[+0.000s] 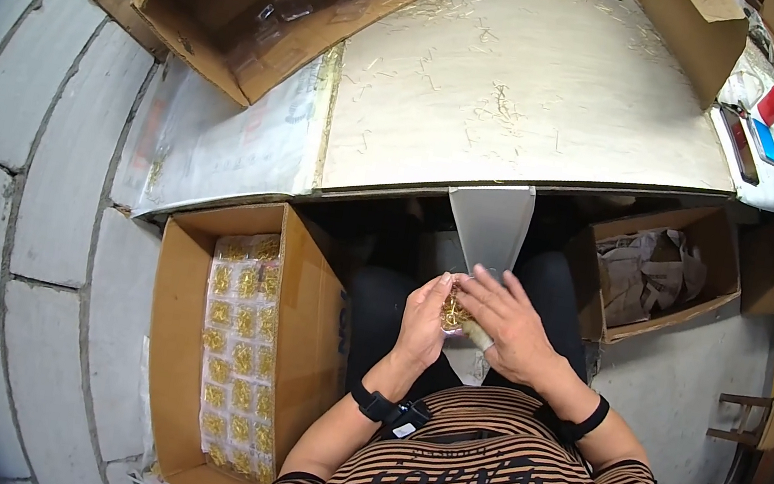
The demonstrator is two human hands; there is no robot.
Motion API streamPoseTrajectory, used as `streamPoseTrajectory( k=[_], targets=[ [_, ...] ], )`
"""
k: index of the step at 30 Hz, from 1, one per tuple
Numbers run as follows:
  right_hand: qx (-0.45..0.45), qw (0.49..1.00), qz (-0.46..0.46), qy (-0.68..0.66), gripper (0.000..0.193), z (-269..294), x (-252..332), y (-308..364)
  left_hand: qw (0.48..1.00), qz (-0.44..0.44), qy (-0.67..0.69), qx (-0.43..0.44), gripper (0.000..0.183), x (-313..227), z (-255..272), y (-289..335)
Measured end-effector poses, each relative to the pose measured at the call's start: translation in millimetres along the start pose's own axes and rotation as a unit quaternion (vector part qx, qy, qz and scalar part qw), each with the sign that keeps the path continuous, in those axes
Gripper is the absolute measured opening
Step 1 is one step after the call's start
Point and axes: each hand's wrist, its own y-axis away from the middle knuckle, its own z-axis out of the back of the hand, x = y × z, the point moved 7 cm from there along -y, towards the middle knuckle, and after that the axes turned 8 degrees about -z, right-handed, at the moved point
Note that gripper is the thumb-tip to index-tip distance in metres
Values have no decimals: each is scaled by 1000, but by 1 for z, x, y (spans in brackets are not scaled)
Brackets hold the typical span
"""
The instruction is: The person is manually sorting and packing small metal or plastic components into plastic containers and then placing those into larger boxes for shipment.
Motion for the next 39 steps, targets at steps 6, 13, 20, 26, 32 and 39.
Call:
streamPoseTrajectory(
  k=[6,13,20,26,32,39],
  targets=[
    [-126,985,-19,-115,36,21,-23,1,1000,8,-16,19,31,-10,-11,7],
    [18,931,-222,-291,17,2,-47,-21,992,65,-35,98,33,-3,-22,14],
    [-113,965,-106,-209,12,16,-37,-18,993,85,-33,77,33,-5,-21,13],
    [-18,999,16,-32,41,17,-8,-16,1000,12,8,-8,32,2,-2,2],
    [-47,982,-83,-161,51,35,-30,-6,1000,12,-23,-11,26,-17,-3,6],
    [35,965,-111,-236,57,2,-45,-8,998,44,-26,39,23,-8,-18,12]
  ],
)
